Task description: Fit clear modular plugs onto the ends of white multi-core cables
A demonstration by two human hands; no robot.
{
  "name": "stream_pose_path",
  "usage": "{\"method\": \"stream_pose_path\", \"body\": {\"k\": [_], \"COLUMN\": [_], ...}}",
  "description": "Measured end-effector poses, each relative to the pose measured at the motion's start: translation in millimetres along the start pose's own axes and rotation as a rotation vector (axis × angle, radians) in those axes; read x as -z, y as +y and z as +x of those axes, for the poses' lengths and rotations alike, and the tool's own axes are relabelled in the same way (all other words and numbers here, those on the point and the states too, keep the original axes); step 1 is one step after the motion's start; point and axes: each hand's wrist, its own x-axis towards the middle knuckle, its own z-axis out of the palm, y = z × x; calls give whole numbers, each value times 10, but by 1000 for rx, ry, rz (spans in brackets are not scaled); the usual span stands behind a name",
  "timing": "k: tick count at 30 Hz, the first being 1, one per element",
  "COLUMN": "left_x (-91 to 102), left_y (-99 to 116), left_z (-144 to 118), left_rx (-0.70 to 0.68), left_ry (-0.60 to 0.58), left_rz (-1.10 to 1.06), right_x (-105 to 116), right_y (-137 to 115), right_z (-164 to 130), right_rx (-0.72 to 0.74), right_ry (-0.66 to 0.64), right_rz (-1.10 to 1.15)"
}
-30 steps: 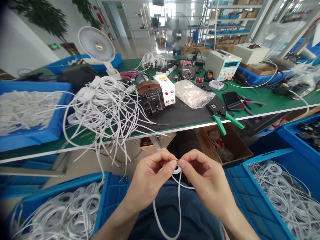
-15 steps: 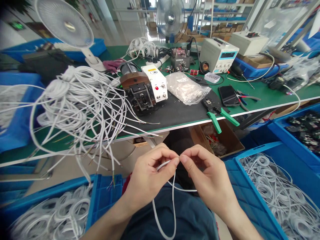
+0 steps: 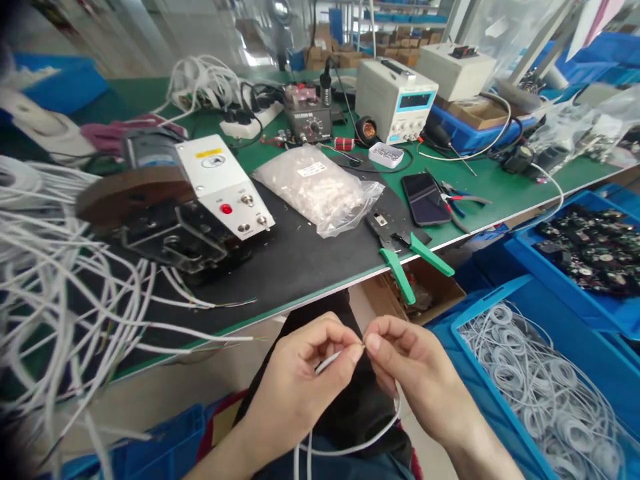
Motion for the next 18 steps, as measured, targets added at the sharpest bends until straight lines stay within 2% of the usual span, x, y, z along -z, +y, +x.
{"method": "stream_pose_path", "body": {"k": [3, 6, 9, 12, 14, 16, 18], "left_x": [-66, -121, -132, -109, -94, -88, -87], "left_y": [-82, -158, -216, -267, -297, -315, -312], "left_z": [240, 396, 487, 551, 584, 607, 616], "left_rx": [120, 176, 222, 296, 344, 347, 271], "left_ry": [-36, -45, -83, -158, -194, -182, -112], "left_rz": [-160, -238, -291, -414, -491, -463, -297], "right_x": [100, 161, 222, 263, 259, 231, 197], "right_y": [-42, -44, -14, 12, 23, 34, 44], "right_z": [93, 148, 210, 284, 318, 327, 314], "right_rx": [163, 196, 80, -79, -84, 80, 347], "right_ry": [223, 294, 252, 120, 105, 226, 368], "right_rz": [-311, -390, -224, 92, 115, -148, -513]}}
